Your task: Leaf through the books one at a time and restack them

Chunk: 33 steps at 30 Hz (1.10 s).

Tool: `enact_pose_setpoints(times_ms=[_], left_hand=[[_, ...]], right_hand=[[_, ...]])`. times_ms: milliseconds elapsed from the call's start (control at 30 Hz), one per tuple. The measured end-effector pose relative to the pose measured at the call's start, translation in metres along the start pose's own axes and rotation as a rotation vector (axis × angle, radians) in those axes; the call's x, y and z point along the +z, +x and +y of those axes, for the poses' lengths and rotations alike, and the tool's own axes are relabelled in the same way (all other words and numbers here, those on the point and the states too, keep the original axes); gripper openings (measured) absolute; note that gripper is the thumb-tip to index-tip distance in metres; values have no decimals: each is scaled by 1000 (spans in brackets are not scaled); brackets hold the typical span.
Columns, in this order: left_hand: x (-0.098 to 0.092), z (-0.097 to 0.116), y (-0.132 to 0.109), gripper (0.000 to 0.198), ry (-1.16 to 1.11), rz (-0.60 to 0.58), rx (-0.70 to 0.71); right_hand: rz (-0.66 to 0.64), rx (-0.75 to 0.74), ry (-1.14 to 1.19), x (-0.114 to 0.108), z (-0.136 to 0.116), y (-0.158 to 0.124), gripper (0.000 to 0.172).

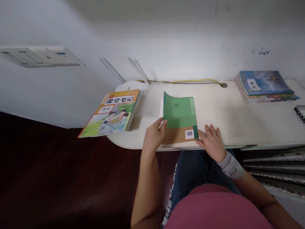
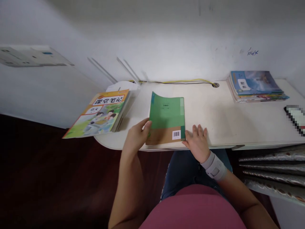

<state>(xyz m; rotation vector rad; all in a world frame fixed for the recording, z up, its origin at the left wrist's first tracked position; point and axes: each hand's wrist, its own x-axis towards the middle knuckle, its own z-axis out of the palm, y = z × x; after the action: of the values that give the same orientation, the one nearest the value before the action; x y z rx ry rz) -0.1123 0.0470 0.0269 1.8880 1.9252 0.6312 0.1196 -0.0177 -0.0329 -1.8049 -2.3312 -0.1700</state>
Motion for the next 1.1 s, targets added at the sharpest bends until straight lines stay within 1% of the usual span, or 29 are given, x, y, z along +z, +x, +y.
enact_pose_setpoints(times_ms=[67,100,133,167,200,267,367,433,533,633,767,867,1000,1100], left_hand=[[-2,9,-8,69,-240,-120,168],[1,16,-12,74,-304,-190,266],[6,25,-16,77,-317,-254,357],[14,35,-19,80,-279,-312,432],[24,46,-22,82,-195,-350,484],[48,66,-24,81,22,-360,526],[84,91,-23,73,296,-290,564],[101,101,-21,69,380,-252,611],[116,110,-21,66,394,-250,671],[125,112,-22,63,397,-267,673],[132,108,-21,60,397,-227,675],[130,104,-19,58,389,-221,710],[124,101,-17,55,380,-272,744],[123,99,-17,53,369,-290,775]], right_hand=[[2,-2,18,0,-1,0,49],[6,-6,32,-1,0,-1,48],[9,-14,53,-2,2,-1,44],[8,-30,84,-3,6,-1,39],[5,-48,121,-4,12,-2,35],[3,-56,174,-6,31,-5,32],[19,36,104,-6,65,-14,32],[13,81,18,-6,85,-23,34],[-5,68,-37,-4,102,-35,41],[-17,38,-34,-4,109,-40,47],[-37,5,-6,-4,114,-40,50],[-28,2,7,-3,117,-40,54],[-16,28,46,-1,119,-39,60],[-13,45,92,1,121,-40,61]])
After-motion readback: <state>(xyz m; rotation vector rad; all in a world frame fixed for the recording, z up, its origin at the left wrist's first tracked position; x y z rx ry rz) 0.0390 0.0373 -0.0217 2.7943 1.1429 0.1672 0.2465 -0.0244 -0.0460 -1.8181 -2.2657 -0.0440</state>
